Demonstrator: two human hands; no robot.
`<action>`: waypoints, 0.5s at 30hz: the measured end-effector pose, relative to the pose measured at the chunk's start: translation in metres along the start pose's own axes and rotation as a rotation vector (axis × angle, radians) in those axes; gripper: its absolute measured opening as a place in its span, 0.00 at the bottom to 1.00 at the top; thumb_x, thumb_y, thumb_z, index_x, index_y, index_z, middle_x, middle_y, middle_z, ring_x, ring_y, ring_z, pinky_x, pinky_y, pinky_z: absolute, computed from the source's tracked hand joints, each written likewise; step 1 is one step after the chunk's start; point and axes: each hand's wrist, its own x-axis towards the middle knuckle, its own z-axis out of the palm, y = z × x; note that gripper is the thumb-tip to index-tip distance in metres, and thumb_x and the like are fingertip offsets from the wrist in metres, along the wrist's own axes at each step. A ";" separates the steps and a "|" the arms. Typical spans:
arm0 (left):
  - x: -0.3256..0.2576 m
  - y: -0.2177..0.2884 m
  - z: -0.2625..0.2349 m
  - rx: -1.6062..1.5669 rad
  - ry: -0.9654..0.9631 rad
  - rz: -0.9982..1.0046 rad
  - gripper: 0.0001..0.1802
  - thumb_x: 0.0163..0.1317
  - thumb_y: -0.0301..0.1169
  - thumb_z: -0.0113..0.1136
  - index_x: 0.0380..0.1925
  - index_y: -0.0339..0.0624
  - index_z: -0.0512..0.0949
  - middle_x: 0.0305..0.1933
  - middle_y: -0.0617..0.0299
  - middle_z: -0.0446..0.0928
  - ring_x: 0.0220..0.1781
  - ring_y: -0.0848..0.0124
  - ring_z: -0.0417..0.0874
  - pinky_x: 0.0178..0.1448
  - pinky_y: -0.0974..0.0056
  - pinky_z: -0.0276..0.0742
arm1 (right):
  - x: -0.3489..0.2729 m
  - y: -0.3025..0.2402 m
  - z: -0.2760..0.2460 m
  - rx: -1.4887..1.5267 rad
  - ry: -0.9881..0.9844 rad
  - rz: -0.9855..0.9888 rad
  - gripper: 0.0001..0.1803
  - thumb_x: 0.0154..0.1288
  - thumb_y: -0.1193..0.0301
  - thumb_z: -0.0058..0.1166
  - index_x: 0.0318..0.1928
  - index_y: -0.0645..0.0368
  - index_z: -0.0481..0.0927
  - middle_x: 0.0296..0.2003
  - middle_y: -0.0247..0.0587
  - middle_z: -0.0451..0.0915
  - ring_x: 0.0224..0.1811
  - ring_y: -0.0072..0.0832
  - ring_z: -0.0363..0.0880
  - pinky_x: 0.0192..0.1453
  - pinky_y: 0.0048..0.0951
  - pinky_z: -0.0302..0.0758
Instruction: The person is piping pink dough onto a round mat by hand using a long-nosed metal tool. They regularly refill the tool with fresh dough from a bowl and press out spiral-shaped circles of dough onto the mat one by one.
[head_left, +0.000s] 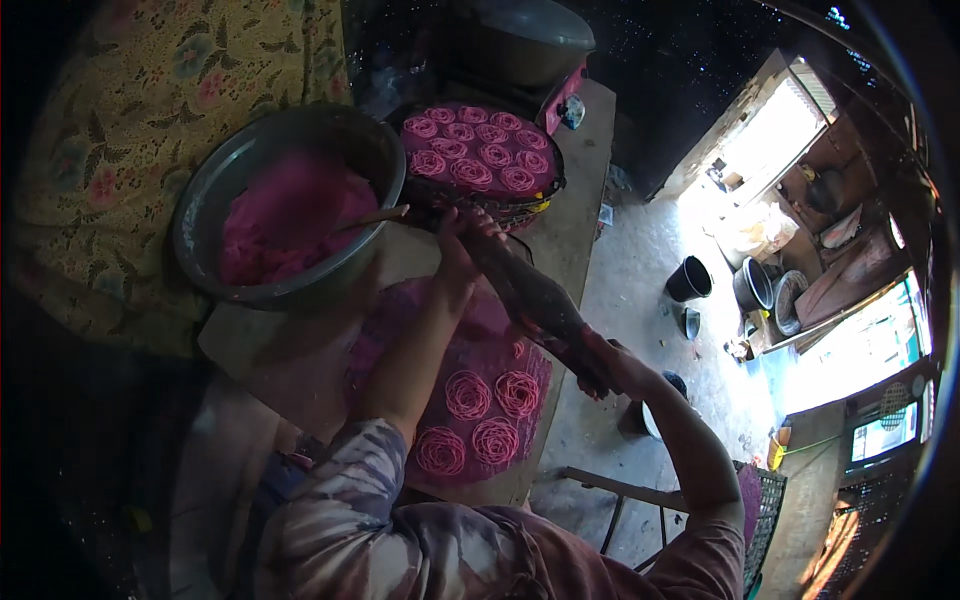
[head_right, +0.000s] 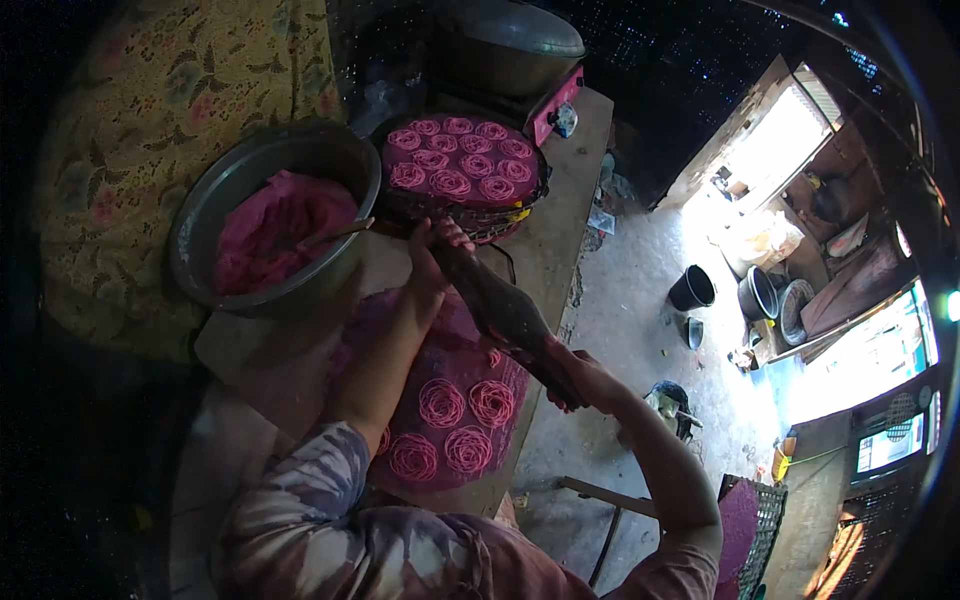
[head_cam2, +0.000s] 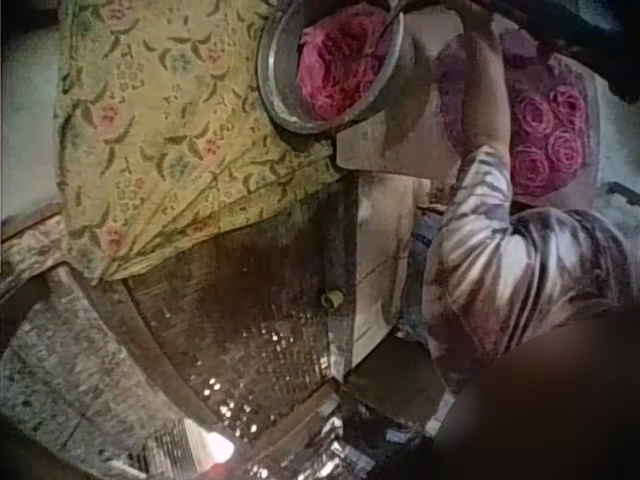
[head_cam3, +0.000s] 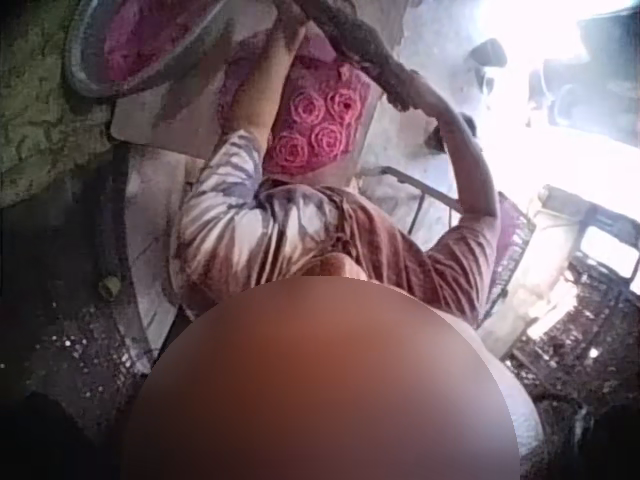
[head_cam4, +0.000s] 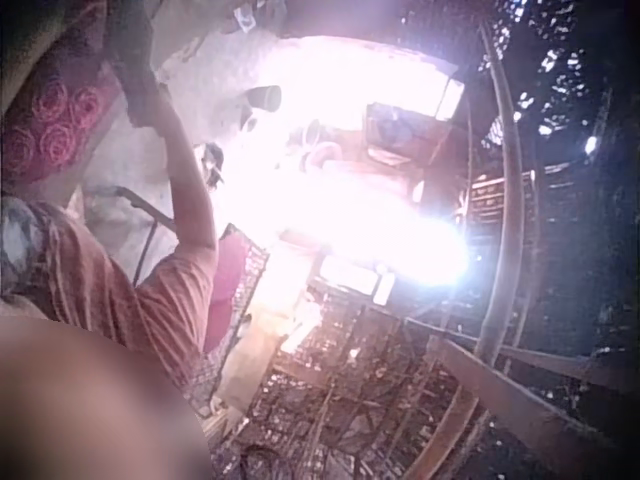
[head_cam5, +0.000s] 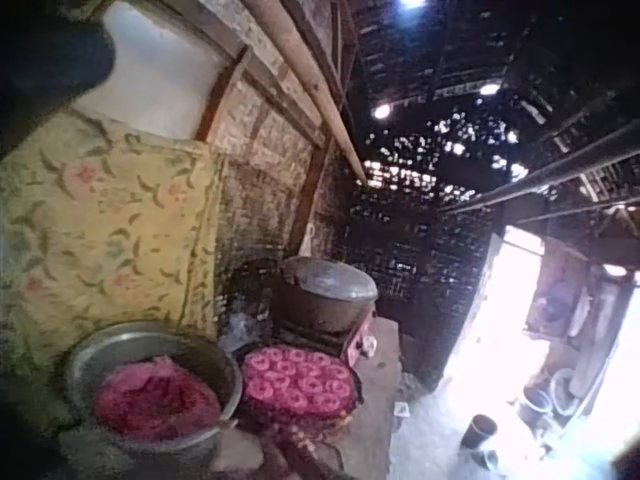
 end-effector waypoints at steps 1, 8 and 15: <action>0.001 0.005 0.006 0.005 -0.014 -0.005 0.15 0.59 0.46 0.53 0.29 0.47 0.70 0.25 0.70 0.69 0.31 0.71 0.72 0.45 0.61 0.68 | -0.001 -0.003 0.003 0.017 -0.003 -0.015 0.39 0.67 0.36 0.30 0.33 0.61 0.78 0.18 0.39 0.76 0.15 0.25 0.73 0.20 0.25 0.69; -0.010 -0.017 0.013 -0.025 0.064 0.038 0.15 0.57 0.46 0.55 0.29 0.47 0.70 0.24 0.70 0.69 0.30 0.72 0.72 0.45 0.62 0.68 | -0.034 -0.020 -0.014 0.043 0.036 0.102 0.39 0.66 0.36 0.34 0.36 0.63 0.78 0.17 0.37 0.76 0.15 0.23 0.74 0.19 0.24 0.69; 0.010 0.004 0.016 0.038 0.032 0.041 0.16 0.56 0.47 0.54 0.26 0.48 0.68 0.23 0.70 0.68 0.27 0.72 0.71 0.43 0.62 0.68 | -0.009 -0.026 -0.009 -0.020 0.030 -0.013 0.37 0.66 0.37 0.35 0.36 0.63 0.78 0.16 0.37 0.75 0.14 0.23 0.74 0.17 0.24 0.69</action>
